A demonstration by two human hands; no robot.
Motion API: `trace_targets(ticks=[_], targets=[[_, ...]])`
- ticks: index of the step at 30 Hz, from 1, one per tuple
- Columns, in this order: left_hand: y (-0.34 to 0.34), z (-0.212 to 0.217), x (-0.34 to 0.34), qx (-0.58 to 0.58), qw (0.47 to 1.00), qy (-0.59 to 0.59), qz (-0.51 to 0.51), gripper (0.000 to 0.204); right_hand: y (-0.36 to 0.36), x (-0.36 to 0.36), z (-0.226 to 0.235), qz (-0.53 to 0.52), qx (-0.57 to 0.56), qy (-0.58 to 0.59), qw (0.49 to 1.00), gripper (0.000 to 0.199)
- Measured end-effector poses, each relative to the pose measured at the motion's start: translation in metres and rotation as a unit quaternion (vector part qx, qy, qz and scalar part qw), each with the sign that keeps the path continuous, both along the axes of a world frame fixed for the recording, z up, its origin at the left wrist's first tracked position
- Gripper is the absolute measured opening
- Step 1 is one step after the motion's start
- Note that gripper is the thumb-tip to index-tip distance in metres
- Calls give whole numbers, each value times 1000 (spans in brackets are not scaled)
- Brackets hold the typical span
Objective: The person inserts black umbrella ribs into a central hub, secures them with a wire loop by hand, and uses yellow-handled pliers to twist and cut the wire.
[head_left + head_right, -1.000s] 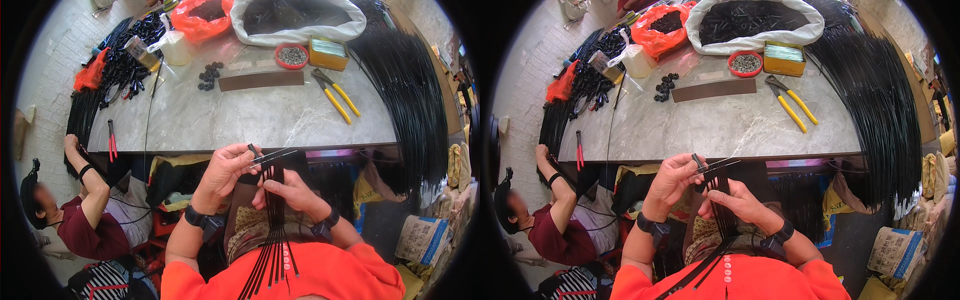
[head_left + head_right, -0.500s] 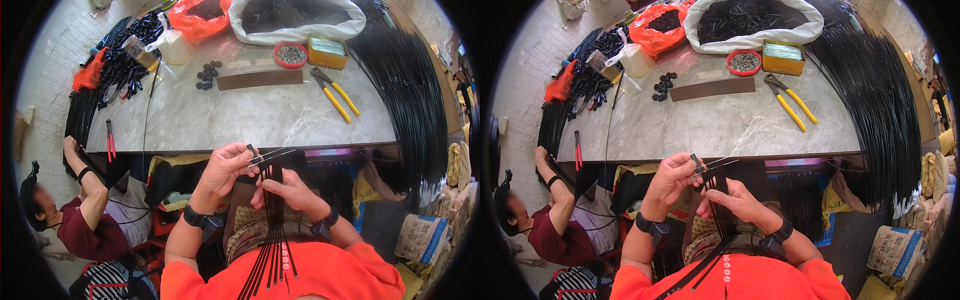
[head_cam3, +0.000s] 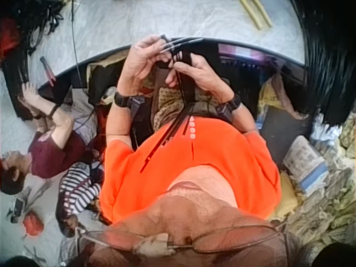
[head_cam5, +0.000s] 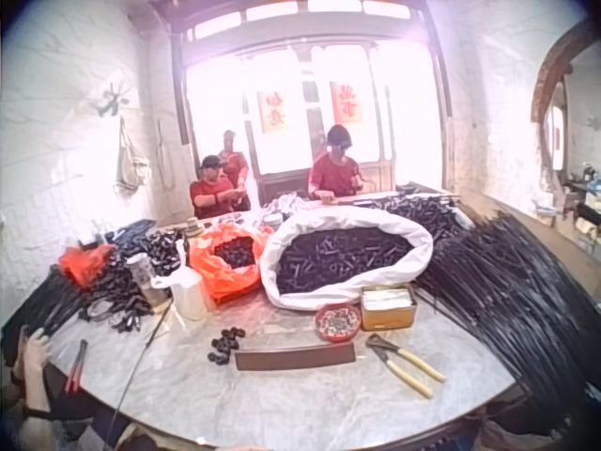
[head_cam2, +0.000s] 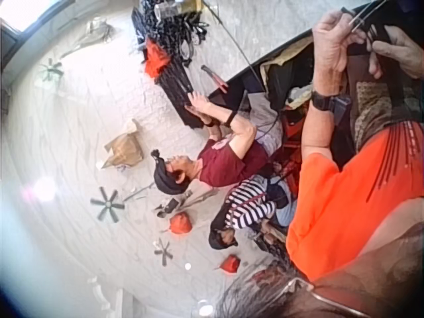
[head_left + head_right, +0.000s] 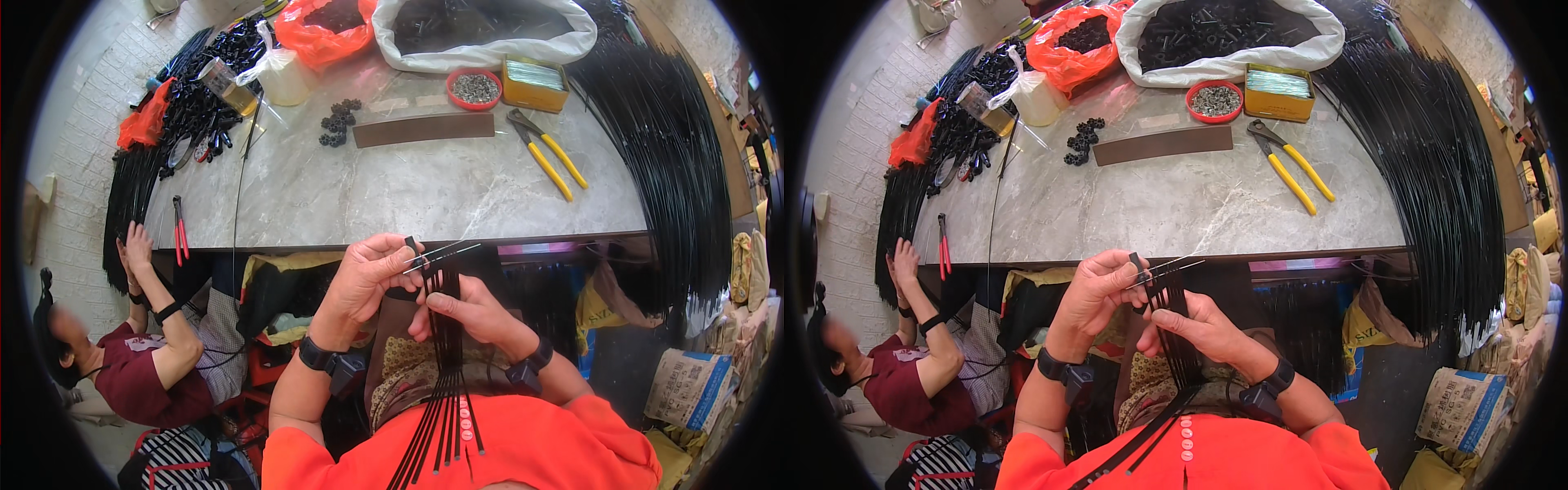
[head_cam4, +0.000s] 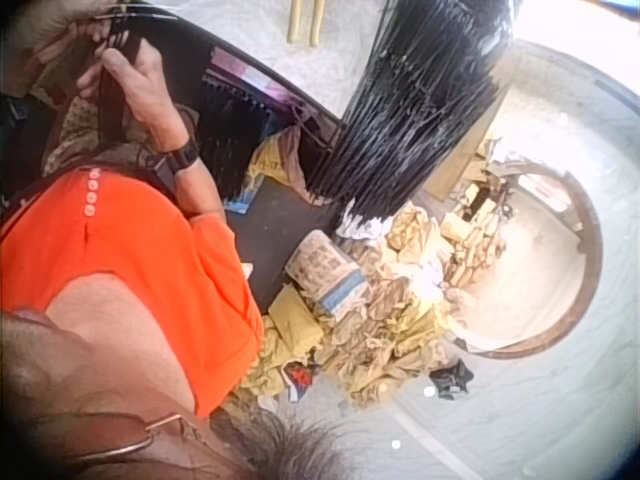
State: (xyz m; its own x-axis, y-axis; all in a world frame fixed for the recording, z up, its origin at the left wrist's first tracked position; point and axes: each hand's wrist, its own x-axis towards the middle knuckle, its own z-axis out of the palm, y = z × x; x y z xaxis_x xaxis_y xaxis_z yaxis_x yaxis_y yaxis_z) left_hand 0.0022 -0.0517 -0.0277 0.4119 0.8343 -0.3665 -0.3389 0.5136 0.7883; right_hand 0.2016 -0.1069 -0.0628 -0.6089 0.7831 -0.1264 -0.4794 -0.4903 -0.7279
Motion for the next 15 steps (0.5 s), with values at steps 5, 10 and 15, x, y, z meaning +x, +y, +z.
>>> trace_targets(ticks=[5,10,15], targets=[[-2,4,-1,18,1000,6,-1,20,0,-1,-1,-1,-3,2,1000,24],[-5,18,-10,35,999,19,-36,27,0,-1,1,-6,-12,-3,1000,22],[-16,27,-1,75,996,40,-16,42,1,-4,-2,-11,-14,-8,1000,22]])
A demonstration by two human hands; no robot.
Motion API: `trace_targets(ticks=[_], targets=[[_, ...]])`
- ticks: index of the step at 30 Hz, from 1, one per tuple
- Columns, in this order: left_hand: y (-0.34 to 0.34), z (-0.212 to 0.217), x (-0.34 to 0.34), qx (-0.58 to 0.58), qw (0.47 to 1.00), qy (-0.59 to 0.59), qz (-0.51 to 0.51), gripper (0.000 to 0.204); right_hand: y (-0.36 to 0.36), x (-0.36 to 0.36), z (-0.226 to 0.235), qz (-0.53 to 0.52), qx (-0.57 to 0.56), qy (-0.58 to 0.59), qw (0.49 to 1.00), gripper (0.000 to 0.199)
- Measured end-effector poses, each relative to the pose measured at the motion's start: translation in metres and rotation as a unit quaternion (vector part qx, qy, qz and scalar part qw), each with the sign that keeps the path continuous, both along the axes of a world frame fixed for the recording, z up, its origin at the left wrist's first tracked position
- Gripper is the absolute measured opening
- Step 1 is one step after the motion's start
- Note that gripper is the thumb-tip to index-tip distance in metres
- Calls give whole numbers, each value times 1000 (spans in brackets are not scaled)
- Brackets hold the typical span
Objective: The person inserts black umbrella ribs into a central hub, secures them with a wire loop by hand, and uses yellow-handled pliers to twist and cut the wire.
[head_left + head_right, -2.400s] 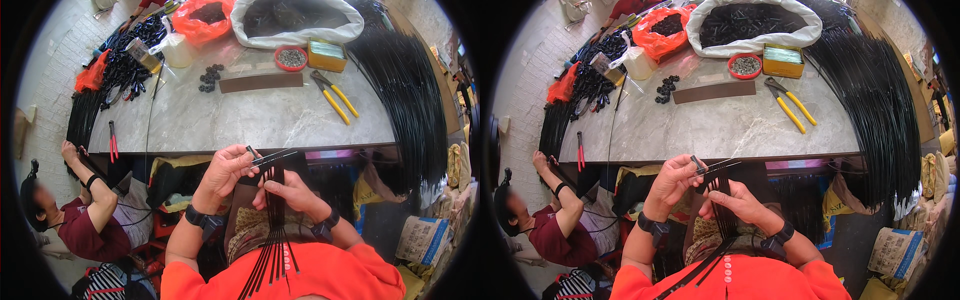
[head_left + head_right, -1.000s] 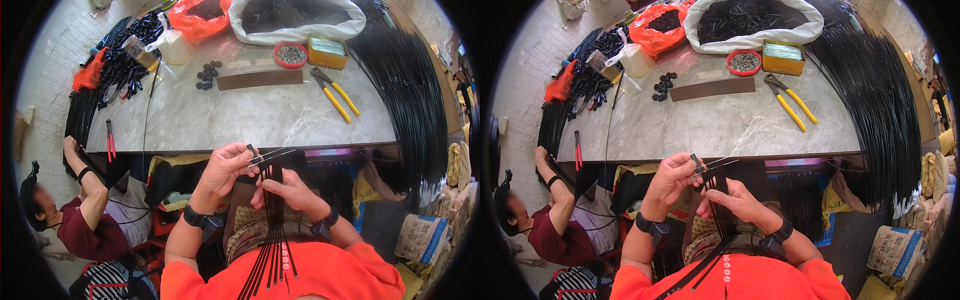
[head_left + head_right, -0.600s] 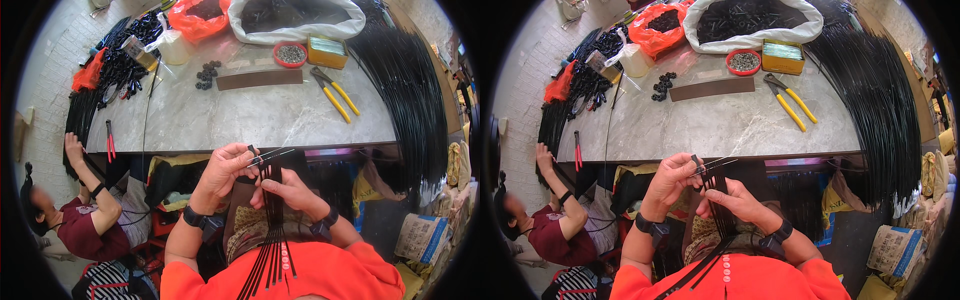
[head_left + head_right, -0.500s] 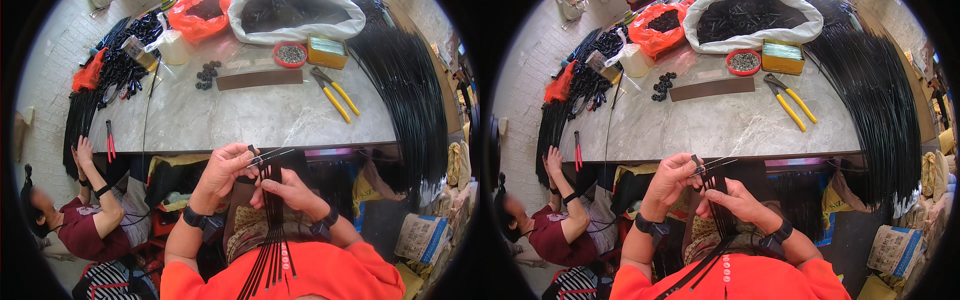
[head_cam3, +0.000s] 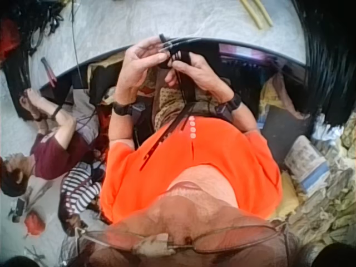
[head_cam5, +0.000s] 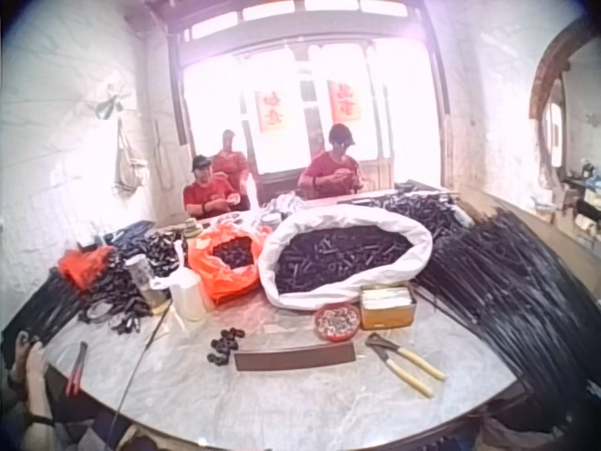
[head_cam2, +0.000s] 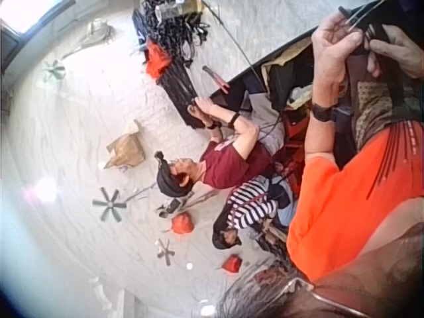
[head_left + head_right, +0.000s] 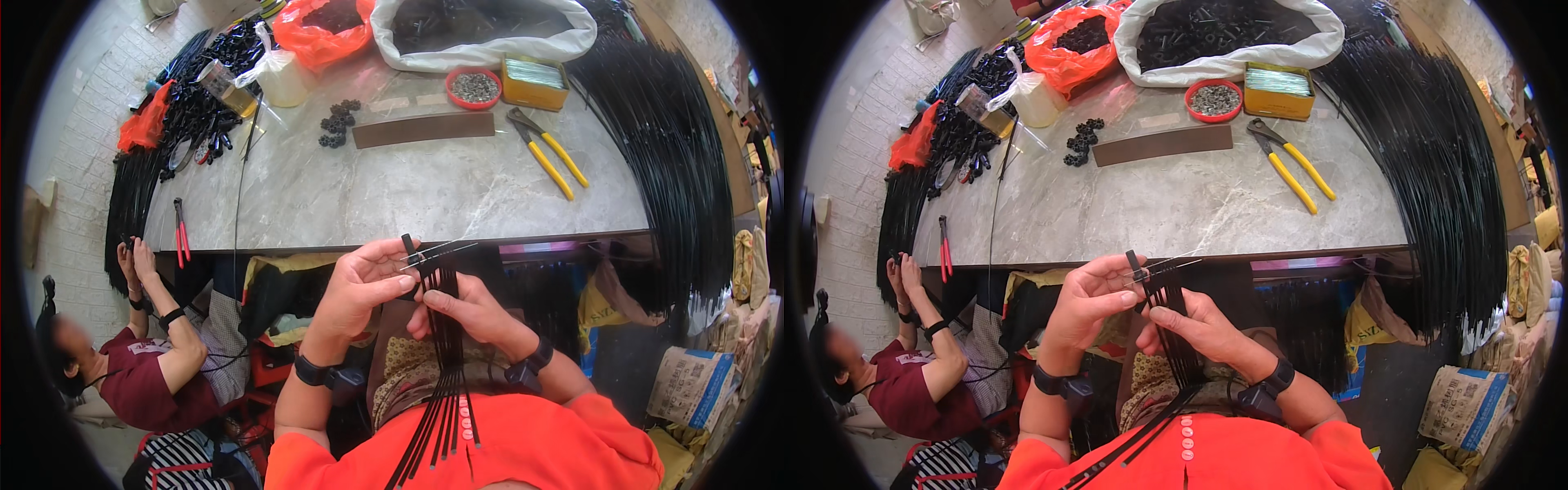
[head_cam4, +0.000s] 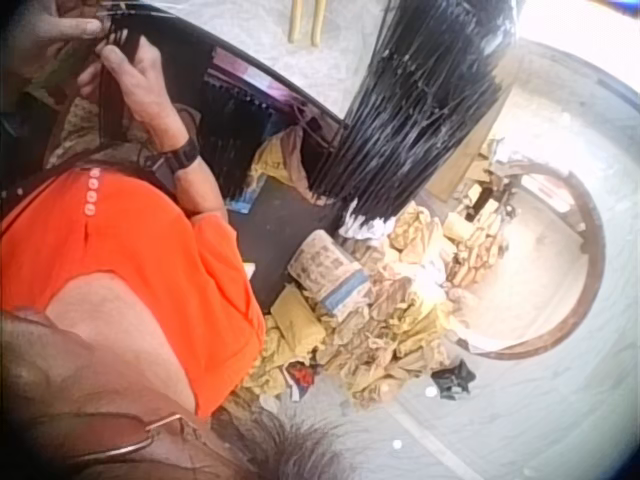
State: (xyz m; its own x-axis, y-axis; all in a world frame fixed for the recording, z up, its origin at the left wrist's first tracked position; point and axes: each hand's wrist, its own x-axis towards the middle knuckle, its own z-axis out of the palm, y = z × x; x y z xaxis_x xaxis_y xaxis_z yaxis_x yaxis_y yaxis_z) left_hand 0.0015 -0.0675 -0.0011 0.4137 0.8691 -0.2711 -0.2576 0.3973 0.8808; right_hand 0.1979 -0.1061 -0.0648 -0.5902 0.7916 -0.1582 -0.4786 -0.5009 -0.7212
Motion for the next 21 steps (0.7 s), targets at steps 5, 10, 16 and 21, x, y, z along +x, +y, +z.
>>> trace_targets(ticks=[5,10,16,21], targets=[[-5,-6,8,20,998,33,48,44,0,-3,0,2,5,-22,1000,22],[-6,-8,10,38,996,49,61,44,-1,-5,2,-8,9,-33,999,23],[-9,-9,13,75,992,78,70,42,-3,-6,4,-14,30,-50,998,22],[-12,-3,16,91,987,105,79,39,-5,-7,8,-25,22,-48,998,22]])
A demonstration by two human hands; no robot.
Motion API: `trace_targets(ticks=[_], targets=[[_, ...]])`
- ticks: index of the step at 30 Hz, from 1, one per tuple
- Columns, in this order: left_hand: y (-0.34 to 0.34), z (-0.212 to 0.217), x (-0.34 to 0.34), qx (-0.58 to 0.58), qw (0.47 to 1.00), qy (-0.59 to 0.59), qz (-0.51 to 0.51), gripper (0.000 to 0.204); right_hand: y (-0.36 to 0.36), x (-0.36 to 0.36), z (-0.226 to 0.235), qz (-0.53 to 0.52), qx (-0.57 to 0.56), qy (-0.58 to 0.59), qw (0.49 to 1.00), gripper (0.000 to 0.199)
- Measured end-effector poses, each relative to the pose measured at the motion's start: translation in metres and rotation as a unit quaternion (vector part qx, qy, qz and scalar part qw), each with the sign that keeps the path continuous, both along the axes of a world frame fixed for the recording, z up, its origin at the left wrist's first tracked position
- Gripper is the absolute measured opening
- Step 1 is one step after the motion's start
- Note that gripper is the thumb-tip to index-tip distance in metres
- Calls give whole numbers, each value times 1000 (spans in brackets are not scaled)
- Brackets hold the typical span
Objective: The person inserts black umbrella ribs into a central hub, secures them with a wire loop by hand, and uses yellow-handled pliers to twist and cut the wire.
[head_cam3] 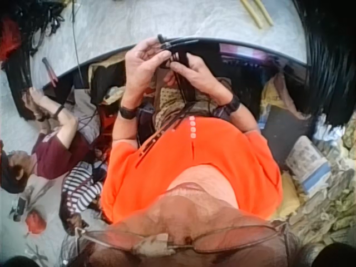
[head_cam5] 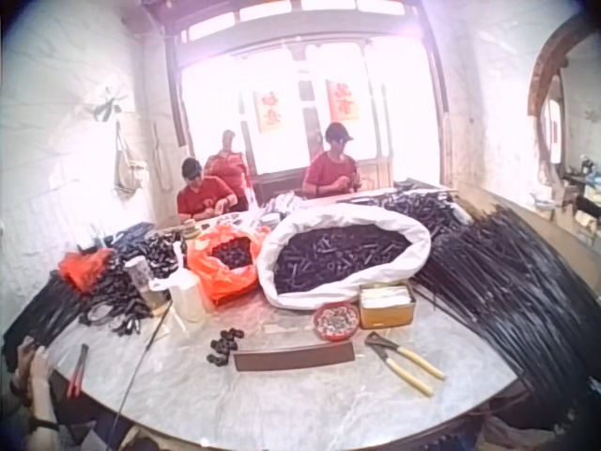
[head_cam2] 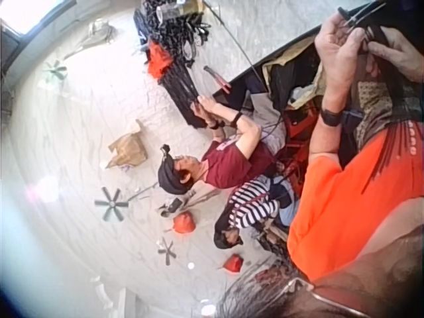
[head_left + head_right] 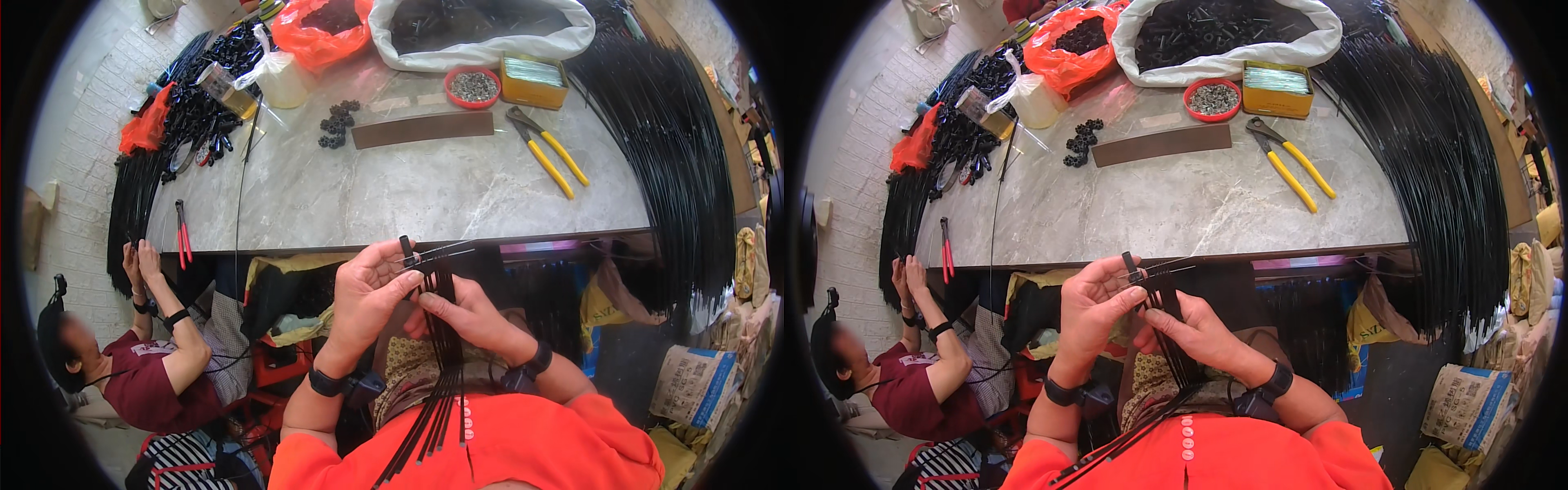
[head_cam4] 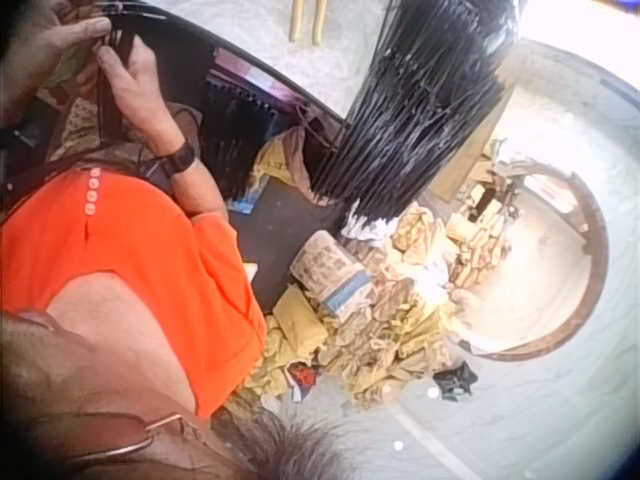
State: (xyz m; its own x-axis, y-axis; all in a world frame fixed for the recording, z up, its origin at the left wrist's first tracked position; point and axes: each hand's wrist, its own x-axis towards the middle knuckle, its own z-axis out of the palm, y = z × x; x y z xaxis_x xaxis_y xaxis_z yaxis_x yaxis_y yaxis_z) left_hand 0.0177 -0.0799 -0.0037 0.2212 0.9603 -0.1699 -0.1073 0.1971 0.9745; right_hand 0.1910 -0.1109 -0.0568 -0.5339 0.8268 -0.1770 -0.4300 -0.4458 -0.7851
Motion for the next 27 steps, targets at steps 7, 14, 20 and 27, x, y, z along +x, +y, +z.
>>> trace_targets(ticks=[7,14,20,27], targets=[[-2,2,0,-24,997,-57,42,29,-2,-1,0,-7,26,-36,999,21],[-5,2,-9,-26,996,-69,53,34,0,-4,0,-77,108,-108,985,23],[-10,10,-13,-20,997,-58,50,36,-2,-7,8,-79,114,-83,987,23],[-17,8,-17,16,993,-75,90,34,-2,-13,14,-93,125,-70,985,16]])
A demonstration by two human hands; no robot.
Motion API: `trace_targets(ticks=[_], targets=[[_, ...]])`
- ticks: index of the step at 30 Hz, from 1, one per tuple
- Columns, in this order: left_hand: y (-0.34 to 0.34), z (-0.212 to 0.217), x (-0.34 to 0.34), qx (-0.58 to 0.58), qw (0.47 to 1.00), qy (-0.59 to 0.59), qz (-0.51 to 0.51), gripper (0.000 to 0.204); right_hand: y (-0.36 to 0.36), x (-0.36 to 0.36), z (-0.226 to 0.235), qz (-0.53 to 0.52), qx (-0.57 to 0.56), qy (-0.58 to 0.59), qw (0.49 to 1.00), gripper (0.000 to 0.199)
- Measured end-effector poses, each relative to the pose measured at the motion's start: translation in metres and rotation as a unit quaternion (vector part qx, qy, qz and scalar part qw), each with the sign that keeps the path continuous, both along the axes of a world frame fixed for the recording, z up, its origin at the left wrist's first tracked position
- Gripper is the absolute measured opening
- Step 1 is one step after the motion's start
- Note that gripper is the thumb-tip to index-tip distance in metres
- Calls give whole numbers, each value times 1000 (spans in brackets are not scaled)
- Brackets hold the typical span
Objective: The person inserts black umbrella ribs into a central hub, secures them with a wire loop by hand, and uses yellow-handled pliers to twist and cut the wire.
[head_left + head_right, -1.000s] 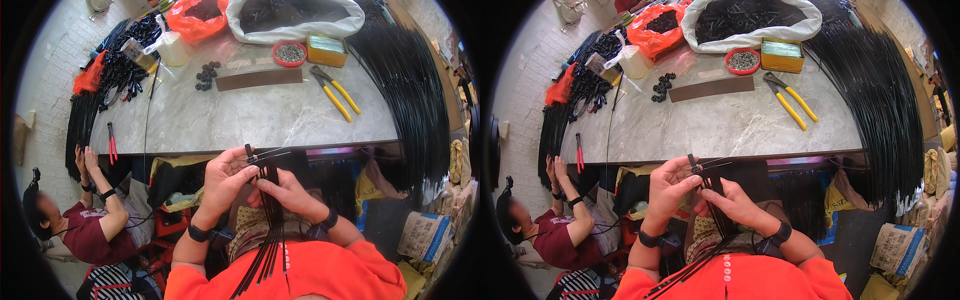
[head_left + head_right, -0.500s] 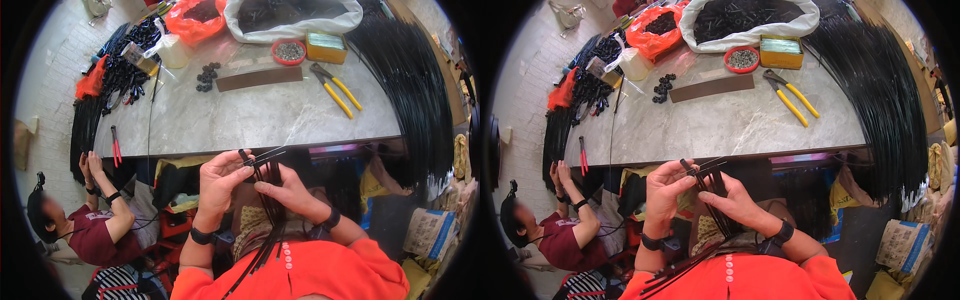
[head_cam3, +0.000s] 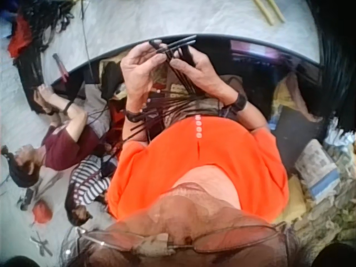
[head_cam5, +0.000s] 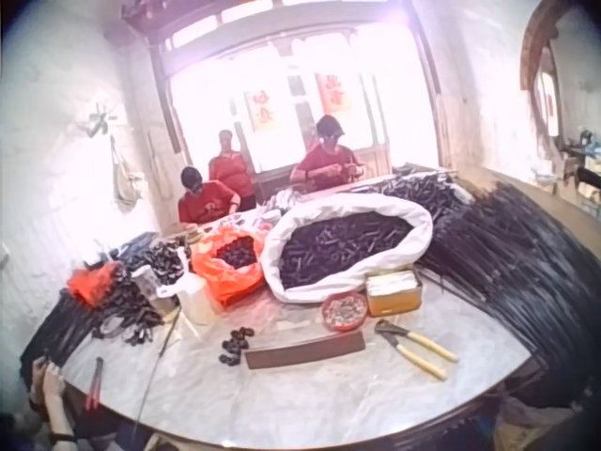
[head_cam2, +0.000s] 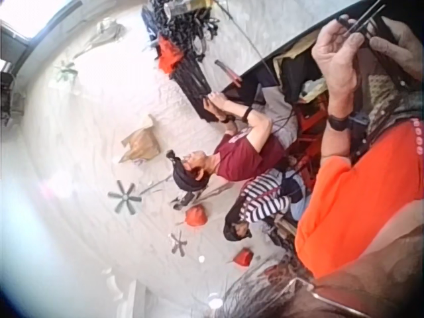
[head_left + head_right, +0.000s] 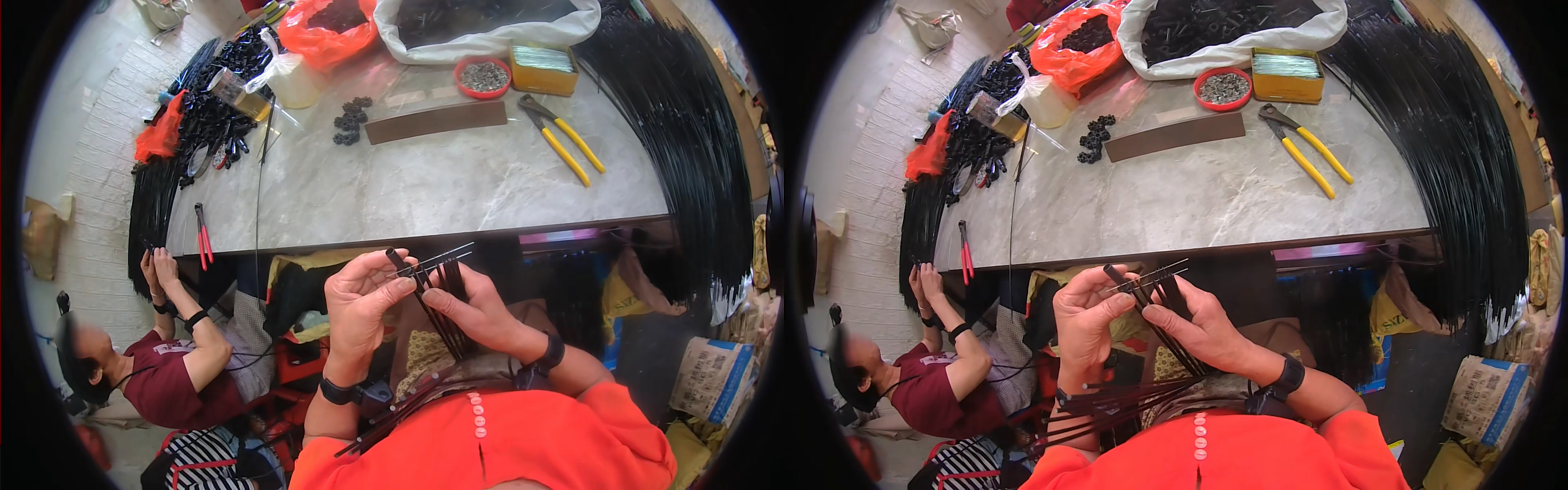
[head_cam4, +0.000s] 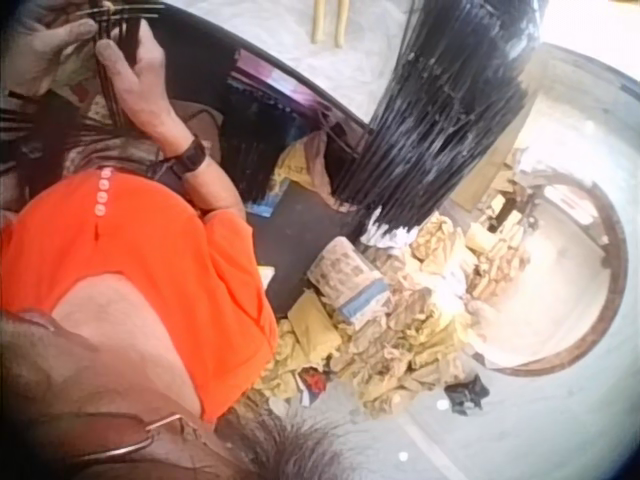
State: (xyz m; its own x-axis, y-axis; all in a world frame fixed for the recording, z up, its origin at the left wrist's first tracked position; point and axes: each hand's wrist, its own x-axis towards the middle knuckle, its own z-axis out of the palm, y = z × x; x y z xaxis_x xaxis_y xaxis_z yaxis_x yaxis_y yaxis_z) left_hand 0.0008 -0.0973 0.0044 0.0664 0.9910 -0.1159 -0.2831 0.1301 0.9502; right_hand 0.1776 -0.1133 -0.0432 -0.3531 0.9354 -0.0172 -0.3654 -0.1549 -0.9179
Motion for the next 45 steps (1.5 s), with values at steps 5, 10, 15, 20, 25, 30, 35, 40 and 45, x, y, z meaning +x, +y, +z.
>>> trace_targets(ticks=[5,10,15,20,25,30,35,40,45], targets=[[-3,-2,-4,1,1000,-7,20,33,-1,-3,-1,-14,33,-38,999,16],[-4,-4,-9,-22,999,-8,24,32,0,-4,2,-17,63,-76,995,20],[-4,-17,-21,-37,994,-98,-24,36,3,-7,2,-12,51,-61,997,20],[-6,-14,-18,-17,997,-65,-35,34,4,-8,-2,12,28,-19,999,19],[-11,-6,-6,36,998,57,-10,31,6,-11,-6,11,-7,16,1000,18],[-8,-8,-10,14,1000,1,-3,34,6,-17,-7,-33,26,31,999,17],[-5,-5,-12,10,1000,-1,-14,33,5,-15,-4,-1,-18,88,996,14],[-7,-5,-12,10,1000,-13,-2,32,6,-16,-5,0,-1,74,997,14],[-7,-5,-12,6,1000,-8,22,31,8,-18,-8,-7,30,40,999,15]])
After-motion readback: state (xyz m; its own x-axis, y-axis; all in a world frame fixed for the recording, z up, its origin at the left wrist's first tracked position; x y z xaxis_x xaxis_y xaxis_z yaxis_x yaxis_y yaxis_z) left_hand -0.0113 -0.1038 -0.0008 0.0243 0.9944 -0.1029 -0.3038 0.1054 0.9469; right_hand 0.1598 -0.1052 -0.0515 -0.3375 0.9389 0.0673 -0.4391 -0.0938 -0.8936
